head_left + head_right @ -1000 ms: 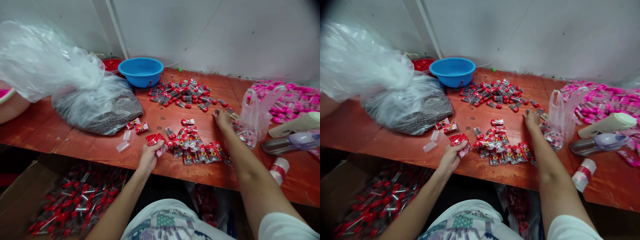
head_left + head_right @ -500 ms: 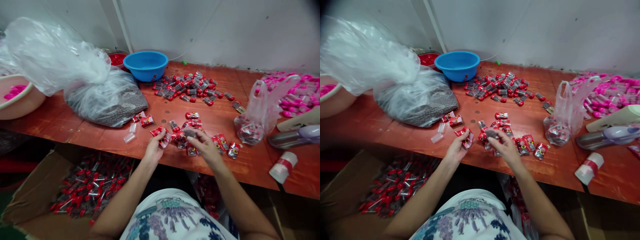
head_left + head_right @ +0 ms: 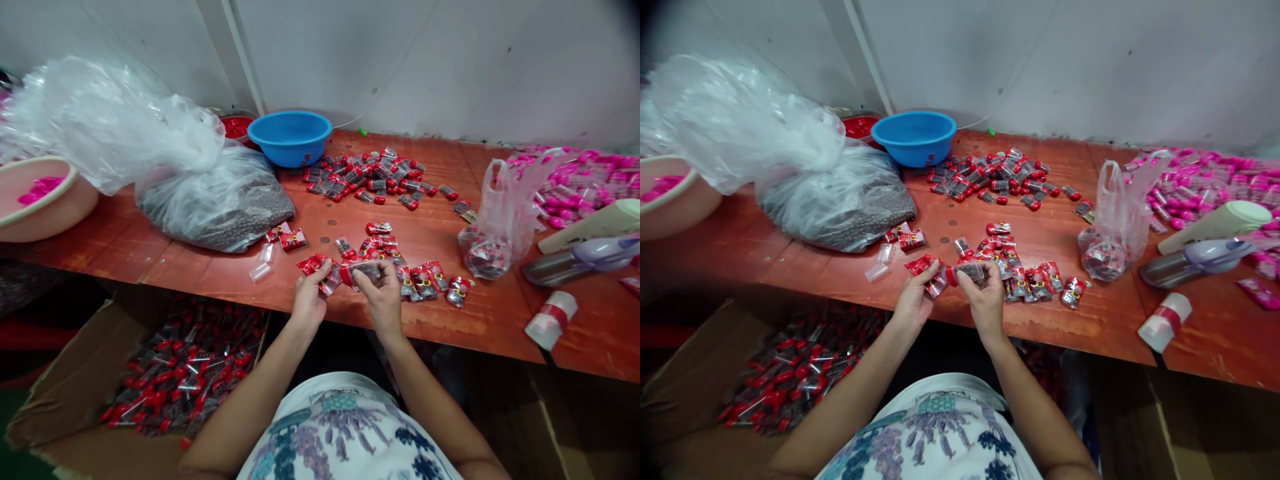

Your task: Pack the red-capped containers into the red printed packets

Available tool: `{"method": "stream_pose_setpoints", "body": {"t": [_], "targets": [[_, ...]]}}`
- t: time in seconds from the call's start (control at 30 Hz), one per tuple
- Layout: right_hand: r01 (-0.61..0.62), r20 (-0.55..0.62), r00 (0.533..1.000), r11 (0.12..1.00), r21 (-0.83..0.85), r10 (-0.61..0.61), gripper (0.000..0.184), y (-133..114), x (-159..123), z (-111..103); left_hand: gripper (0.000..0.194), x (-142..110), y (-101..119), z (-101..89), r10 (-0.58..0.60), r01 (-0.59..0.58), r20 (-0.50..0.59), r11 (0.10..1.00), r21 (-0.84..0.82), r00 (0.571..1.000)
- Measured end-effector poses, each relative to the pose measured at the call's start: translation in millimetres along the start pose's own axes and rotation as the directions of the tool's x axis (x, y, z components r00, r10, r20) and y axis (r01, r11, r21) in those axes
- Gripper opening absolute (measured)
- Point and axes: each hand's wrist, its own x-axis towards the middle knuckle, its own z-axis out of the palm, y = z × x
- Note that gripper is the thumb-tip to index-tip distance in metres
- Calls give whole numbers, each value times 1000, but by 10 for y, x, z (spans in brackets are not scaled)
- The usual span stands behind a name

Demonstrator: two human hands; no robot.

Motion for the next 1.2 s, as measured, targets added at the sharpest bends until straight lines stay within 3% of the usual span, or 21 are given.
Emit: {"method": "stream_pose_setpoints", "body": {"t": [0.13,0.27,0.63,0.77,0.97,1.2], "targets": [[-30,-39,999,996,88,34,27,45,-3,24,24,-75,-19,-5,102,-103,48,994,18,994],[-100,1,995,981,168,101,32,46,-19,32,22,-121,-28,2,182,-184,78,983,22,980],[-112,-78,986,930,351,149,34,77,-84,104,21,-114,-49,-23,287,-305,143,944,127,947],[-135,-54,986,938,319,160,31,90,-87,90,19,-114,13,-35,271,-304,192,936,174,943],[-287,113,957,922,260,266,36,102,-87,26,21,-130,130,-34,230,-297,249,914,278,941],[-172,-40,983,969,176,182,29,149,-162,77,28,-173,136,-37,286,-354,238,874,333,928]]}}
